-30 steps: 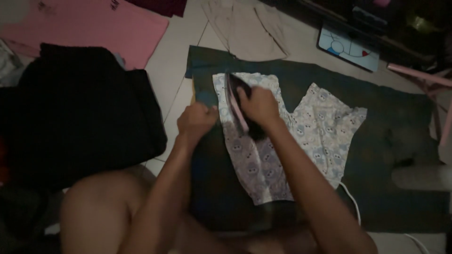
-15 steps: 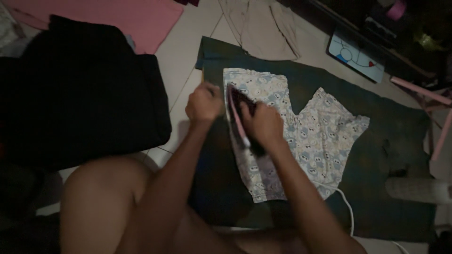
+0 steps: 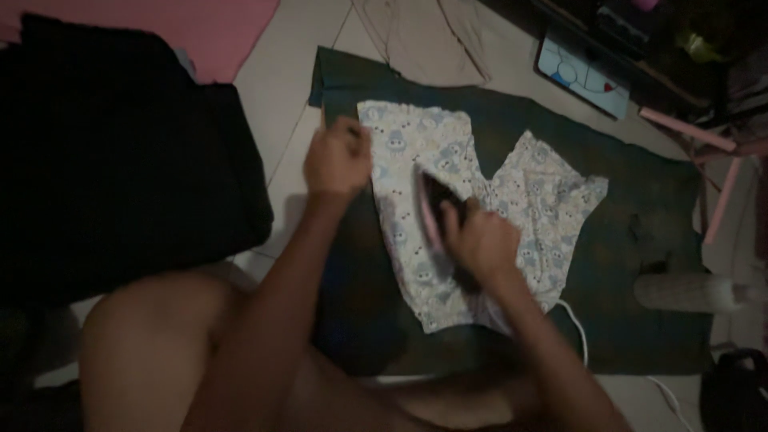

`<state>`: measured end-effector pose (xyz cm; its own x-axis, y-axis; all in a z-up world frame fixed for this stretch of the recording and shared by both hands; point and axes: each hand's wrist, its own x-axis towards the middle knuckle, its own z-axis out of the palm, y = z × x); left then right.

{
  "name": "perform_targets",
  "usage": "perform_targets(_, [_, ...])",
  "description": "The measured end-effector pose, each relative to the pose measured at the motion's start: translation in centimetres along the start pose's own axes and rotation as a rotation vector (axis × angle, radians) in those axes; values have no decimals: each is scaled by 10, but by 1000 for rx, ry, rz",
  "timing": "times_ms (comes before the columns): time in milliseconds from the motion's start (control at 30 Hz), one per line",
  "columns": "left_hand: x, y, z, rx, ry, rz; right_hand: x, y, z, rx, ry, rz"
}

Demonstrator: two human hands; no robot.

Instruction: Ironing a pair of patterned shorts on a mat placed on the floor.

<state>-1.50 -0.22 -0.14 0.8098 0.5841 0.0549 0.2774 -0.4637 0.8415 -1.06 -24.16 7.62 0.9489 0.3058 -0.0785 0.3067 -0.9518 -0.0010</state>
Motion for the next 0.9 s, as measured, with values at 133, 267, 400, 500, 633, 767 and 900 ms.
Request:
perform_targets(133, [-18, 26, -2, 180, -296, 313, 56, 32, 9, -53, 147, 76])
perform_targets(267, [-21, 16, -1, 257, -605, 221, 117, 41, 19, 43, 171, 157])
perform_targets(400, [-15, -12, 1, 381, -653, 386, 107, 45, 17, 162, 94, 178])
perform_targets(500, [-10, -13, 4, 434, -688, 379, 57, 42, 12, 232, 22, 136])
perform_targets(633, [-7, -15, 3, 480, -683, 344, -27, 30, 19, 270, 25, 85])
perform_targets(767, [-14, -42, 8, 360, -606, 431, -58, 17, 6, 290, 28, 54])
perform_targets(900, [-31, -35, -9, 415, -631, 292, -17, 13, 3, 235, 67, 66])
